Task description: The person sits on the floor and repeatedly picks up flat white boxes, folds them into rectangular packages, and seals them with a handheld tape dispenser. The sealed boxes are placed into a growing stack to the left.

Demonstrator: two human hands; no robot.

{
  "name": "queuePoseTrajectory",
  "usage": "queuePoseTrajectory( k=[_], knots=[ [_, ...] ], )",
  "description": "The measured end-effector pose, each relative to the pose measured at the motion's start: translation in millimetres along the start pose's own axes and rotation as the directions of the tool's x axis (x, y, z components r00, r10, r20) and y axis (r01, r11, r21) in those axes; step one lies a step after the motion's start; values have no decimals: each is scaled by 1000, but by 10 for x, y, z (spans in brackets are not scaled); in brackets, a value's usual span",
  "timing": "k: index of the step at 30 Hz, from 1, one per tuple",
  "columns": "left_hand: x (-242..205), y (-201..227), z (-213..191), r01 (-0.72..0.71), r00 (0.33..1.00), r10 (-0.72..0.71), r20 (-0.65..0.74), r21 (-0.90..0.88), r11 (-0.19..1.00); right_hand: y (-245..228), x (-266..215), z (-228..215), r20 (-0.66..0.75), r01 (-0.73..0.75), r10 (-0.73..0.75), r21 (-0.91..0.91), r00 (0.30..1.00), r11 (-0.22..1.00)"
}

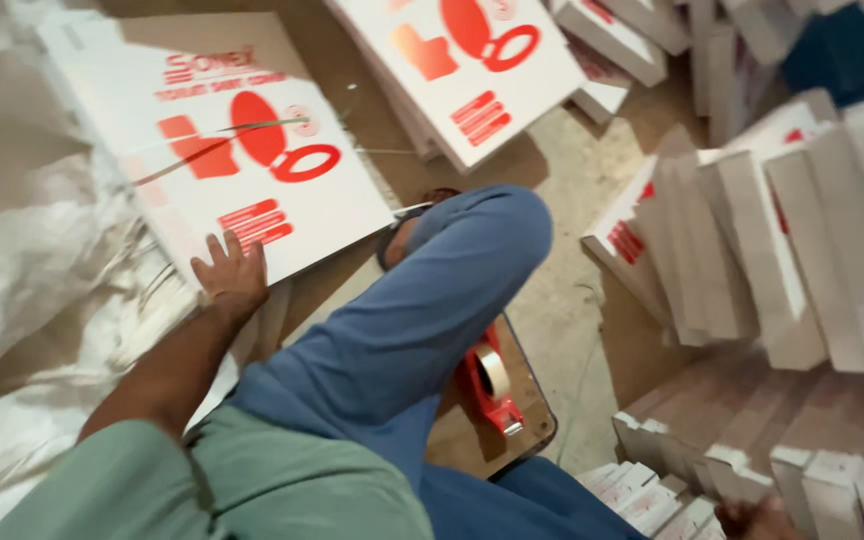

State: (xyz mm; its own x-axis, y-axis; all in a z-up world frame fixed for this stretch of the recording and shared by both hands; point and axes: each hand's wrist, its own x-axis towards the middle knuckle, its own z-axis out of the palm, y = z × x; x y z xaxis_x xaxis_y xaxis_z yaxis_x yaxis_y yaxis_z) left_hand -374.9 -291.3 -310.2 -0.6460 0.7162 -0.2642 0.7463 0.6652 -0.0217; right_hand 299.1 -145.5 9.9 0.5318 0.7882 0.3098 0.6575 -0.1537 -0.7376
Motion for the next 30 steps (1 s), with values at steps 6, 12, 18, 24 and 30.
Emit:
queuePoseTrajectory(
  k=[6, 12, 18, 24, 30],
  knots=[
    [18, 63, -313, 391, 912, -341, 229, -227, 892, 629, 422, 78, 90, -166, 162, 38, 983, 985],
    [27, 184, -209, 474, 863, -506, -4, -344, 811, 731, 641, 319, 221, -296, 292, -17, 930, 955],
    [86, 324, -318, 537, 749, -660, 58, -636, 554, 679, 632, 326, 270, -359, 364, -70, 891, 931],
    [190, 502, -676, 778, 583, -633, 509, -575, 253, 727, 650, 340, 309, -369, 371, -68, 876, 927],
    [40, 652, -783, 857, 489, -620, 613, -473, 207, 823, 551, 197, 327, -284, 255, 44, 910, 958]
  ],
)
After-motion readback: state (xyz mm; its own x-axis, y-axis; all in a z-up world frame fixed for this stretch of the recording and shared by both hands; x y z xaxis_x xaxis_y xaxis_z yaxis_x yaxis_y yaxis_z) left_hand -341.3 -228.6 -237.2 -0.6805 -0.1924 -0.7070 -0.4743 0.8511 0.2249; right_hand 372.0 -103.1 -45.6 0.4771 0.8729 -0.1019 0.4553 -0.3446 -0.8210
